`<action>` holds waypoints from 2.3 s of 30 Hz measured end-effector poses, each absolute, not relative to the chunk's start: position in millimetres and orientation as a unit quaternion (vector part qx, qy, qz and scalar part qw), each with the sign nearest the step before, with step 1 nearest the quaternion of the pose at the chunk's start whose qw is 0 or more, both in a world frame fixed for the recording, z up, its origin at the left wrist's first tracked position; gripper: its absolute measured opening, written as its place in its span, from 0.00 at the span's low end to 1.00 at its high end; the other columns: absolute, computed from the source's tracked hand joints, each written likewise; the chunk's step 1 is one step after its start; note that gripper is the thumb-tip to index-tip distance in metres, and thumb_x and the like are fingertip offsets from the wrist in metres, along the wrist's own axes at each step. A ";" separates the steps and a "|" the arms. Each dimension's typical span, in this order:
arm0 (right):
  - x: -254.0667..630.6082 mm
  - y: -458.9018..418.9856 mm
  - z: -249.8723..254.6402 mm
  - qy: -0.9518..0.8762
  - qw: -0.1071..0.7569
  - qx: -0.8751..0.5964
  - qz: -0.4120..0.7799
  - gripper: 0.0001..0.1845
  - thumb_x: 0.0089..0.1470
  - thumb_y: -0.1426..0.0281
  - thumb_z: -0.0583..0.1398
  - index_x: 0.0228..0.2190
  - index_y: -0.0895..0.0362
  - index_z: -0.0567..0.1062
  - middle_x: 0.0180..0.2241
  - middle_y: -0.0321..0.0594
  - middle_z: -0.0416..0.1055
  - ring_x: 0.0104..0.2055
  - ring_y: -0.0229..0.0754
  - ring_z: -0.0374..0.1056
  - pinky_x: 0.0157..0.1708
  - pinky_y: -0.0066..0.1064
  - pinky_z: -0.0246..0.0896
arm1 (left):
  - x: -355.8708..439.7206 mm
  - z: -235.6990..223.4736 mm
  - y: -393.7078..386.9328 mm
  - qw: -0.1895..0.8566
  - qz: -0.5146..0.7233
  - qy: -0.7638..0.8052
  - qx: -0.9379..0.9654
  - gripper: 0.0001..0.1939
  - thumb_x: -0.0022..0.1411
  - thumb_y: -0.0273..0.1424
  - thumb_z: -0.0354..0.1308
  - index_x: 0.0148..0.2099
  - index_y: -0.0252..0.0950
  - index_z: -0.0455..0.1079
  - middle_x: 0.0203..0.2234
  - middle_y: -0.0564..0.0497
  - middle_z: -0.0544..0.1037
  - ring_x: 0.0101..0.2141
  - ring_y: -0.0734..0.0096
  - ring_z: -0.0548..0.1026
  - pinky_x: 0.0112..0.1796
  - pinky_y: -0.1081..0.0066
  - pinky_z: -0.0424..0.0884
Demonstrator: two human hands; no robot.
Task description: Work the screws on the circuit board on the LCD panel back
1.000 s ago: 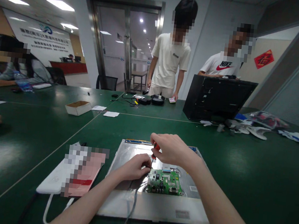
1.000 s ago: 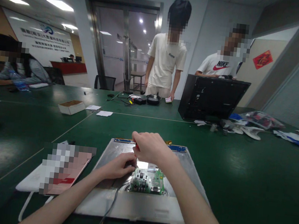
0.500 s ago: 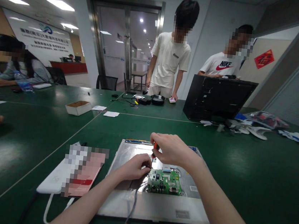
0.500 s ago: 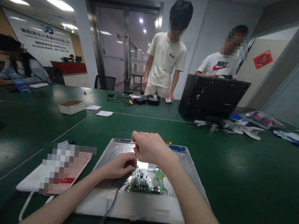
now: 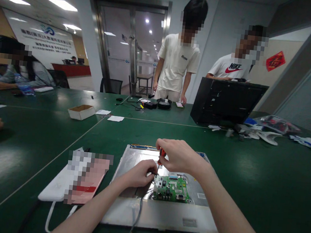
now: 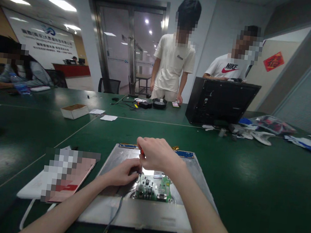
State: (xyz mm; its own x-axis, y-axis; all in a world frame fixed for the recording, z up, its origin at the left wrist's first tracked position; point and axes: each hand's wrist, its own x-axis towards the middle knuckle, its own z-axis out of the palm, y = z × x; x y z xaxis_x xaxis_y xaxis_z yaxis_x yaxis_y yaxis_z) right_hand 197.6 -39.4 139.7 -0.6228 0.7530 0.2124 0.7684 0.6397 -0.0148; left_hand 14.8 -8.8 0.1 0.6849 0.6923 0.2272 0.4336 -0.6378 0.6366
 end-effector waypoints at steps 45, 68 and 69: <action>197.1 -33.2 139.2 -0.885 0.065 -0.458 -0.054 0.11 0.55 0.59 0.59 0.36 0.53 0.70 0.29 0.37 0.75 0.30 0.41 0.69 0.23 0.30 0.38 | 16.0 5.5 -12.4 0.284 0.230 0.331 0.870 0.06 0.53 0.23 0.53 0.35 0.34 0.67 0.30 0.51 0.71 0.30 0.71 0.66 0.32 0.74 0.62; 200.3 -40.8 140.8 -0.905 0.086 -0.417 -0.021 0.12 0.51 0.71 0.57 0.40 0.55 0.67 0.38 0.39 0.74 0.32 0.39 0.67 0.25 0.30 0.42 | 16.3 0.1 -9.6 0.273 0.240 0.322 0.874 0.08 0.50 0.21 0.51 0.34 0.33 0.67 0.28 0.52 0.70 0.29 0.72 0.65 0.31 0.74 0.61; 200.2 -41.2 140.7 -0.906 0.085 -0.413 -0.022 0.12 0.51 0.72 0.56 0.40 0.55 0.67 0.38 0.39 0.74 0.32 0.38 0.67 0.25 0.30 0.42 | 16.4 0.0 -9.5 0.272 0.241 0.320 0.875 0.09 0.50 0.20 0.51 0.34 0.33 0.67 0.29 0.52 0.70 0.29 0.72 0.65 0.31 0.74 0.61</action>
